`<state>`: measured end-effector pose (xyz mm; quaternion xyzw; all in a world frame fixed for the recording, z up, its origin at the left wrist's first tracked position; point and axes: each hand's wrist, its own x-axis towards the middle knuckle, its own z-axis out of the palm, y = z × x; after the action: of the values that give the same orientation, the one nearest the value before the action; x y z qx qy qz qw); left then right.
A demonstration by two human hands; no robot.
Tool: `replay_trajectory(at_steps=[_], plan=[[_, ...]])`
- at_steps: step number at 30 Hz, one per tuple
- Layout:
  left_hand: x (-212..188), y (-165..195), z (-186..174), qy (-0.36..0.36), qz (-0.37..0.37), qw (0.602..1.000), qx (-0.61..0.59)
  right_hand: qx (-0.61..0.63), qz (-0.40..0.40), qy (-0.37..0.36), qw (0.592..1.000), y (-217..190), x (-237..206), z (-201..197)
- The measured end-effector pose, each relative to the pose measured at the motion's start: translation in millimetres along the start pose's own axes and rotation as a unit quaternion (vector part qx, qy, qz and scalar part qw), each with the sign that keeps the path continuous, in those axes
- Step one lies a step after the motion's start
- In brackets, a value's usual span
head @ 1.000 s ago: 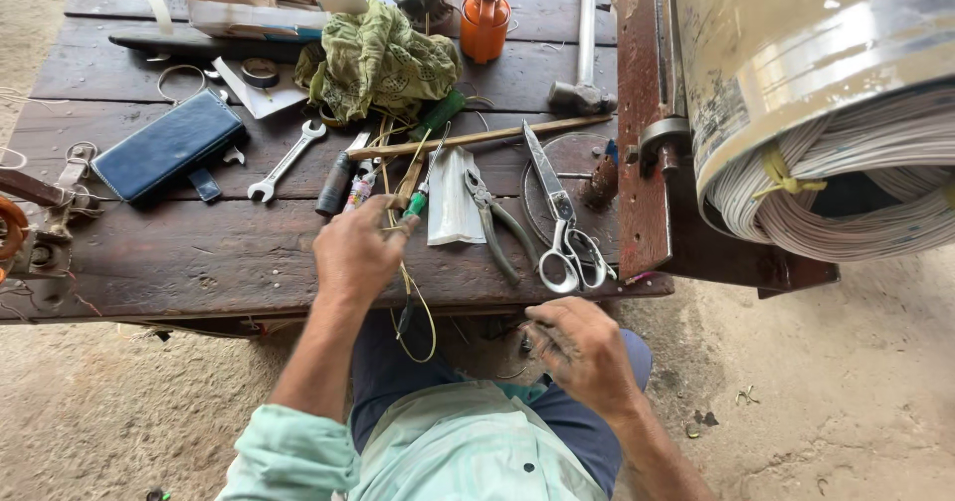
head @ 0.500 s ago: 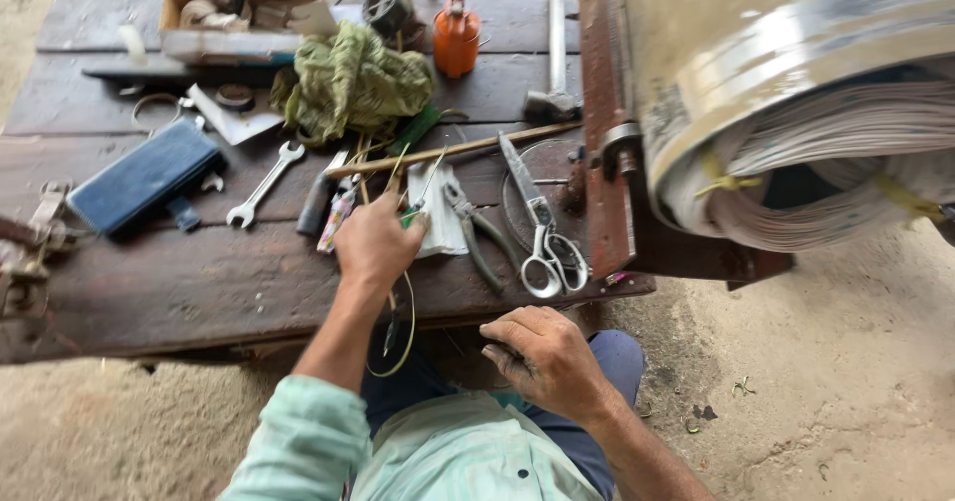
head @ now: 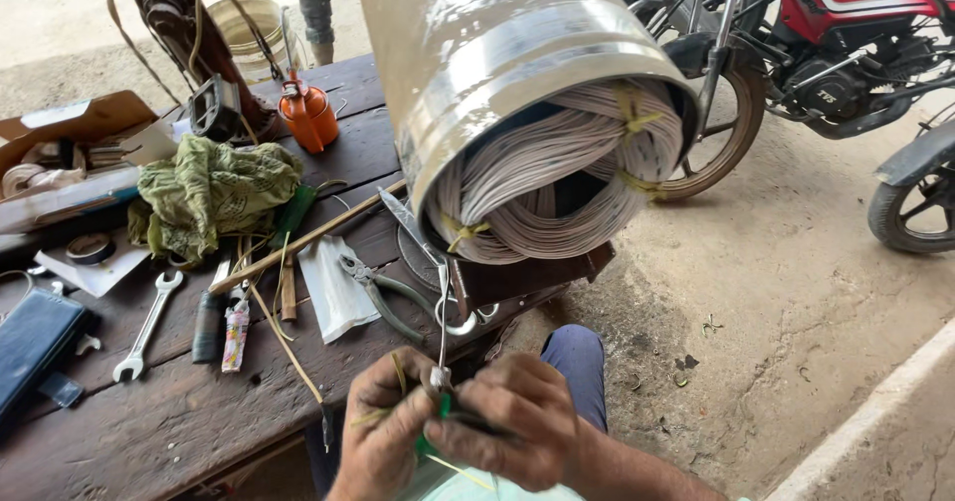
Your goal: The person works on a large cylindrical electrical coil, using a screwdriver to adjust internal components and a rubber band to secure the windings. They repeatedly manipulate the coil and tools while seated at a cluttered workbench.
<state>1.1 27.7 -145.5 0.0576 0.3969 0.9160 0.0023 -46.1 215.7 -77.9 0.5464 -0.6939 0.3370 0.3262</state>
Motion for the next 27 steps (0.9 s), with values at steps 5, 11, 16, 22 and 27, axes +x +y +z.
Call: replay_trajectory(at_steps=[5, 11, 16, 22, 27], plan=[[-14, -16, 11, -0.052, 0.01, 0.999, -0.01, 0.024, -0.018, 0.004, 1.0, -12, -13, -20], [-15, -20, 31, -0.04, 0.02, 0.999, 0.022, 0.04, 0.034, 0.057, 0.997, -18, -52, -24], [2, -11, 55, -0.158, 0.059, 0.977, 0.133, -0.006, 0.125, 0.078, 0.989, -31, -73, -32], [21, 10, 91, -0.166, -0.05, 0.985, 0.016, 0.11, 0.172, 0.016, 0.979, -33, -61, -68], [41, 16, 107, -0.149, -0.085, 0.985, 0.033, 0.116, 0.181, 0.055, 0.975, -38, -50, -71]])
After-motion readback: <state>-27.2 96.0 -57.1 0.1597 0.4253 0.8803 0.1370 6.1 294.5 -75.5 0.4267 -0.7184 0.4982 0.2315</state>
